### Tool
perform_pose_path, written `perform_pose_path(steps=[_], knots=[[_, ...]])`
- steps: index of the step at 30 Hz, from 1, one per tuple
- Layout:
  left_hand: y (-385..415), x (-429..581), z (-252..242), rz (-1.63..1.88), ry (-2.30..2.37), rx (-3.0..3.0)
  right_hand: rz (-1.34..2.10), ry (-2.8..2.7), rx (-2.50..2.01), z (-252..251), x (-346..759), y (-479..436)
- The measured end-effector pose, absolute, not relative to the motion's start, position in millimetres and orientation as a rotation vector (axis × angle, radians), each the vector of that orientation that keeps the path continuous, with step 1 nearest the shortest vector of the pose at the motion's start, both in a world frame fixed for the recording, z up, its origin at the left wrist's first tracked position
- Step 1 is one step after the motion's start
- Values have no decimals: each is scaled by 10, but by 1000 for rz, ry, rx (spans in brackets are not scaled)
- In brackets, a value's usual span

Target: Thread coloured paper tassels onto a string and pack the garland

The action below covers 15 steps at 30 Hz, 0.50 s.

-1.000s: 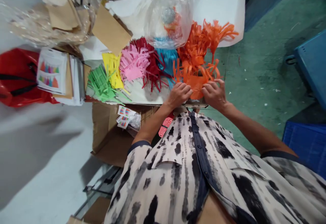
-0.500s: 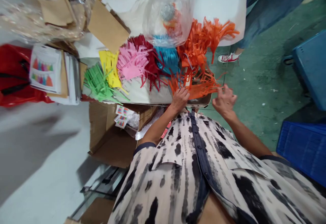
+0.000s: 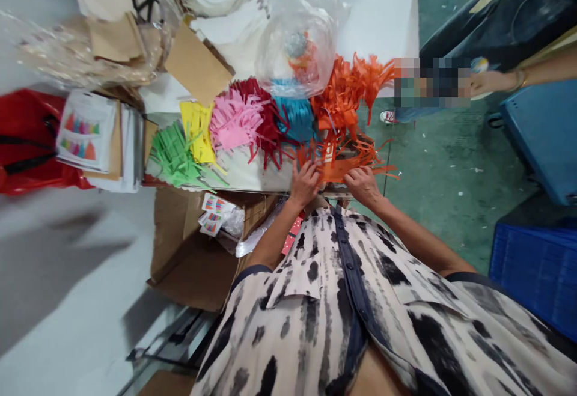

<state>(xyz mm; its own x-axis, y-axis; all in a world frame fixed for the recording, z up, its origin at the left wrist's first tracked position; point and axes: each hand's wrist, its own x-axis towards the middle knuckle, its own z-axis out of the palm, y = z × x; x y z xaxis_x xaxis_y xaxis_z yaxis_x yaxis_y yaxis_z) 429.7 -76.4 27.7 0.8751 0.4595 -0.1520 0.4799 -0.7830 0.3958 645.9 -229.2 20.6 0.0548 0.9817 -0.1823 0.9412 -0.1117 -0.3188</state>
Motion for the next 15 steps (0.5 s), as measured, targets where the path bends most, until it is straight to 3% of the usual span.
perform_pose_path(steps=[4, 9, 11, 15], knots=[[-595, 3958, 308, 2, 930, 2562, 541, -1998, -2196, 199, 6495, -2294], [-507, 3904, 424, 233, 1620, 2317, 578, -1842, -2232, 174, 6435, -2224], [-583, 4024, 470, 348, 1573, 2270, 612, -1758, -2224, 178, 6408, -2188], [-839, 4415, 518, 424, 967, 2286, 692, -1556, -2130, 252, 6322, -2178]])
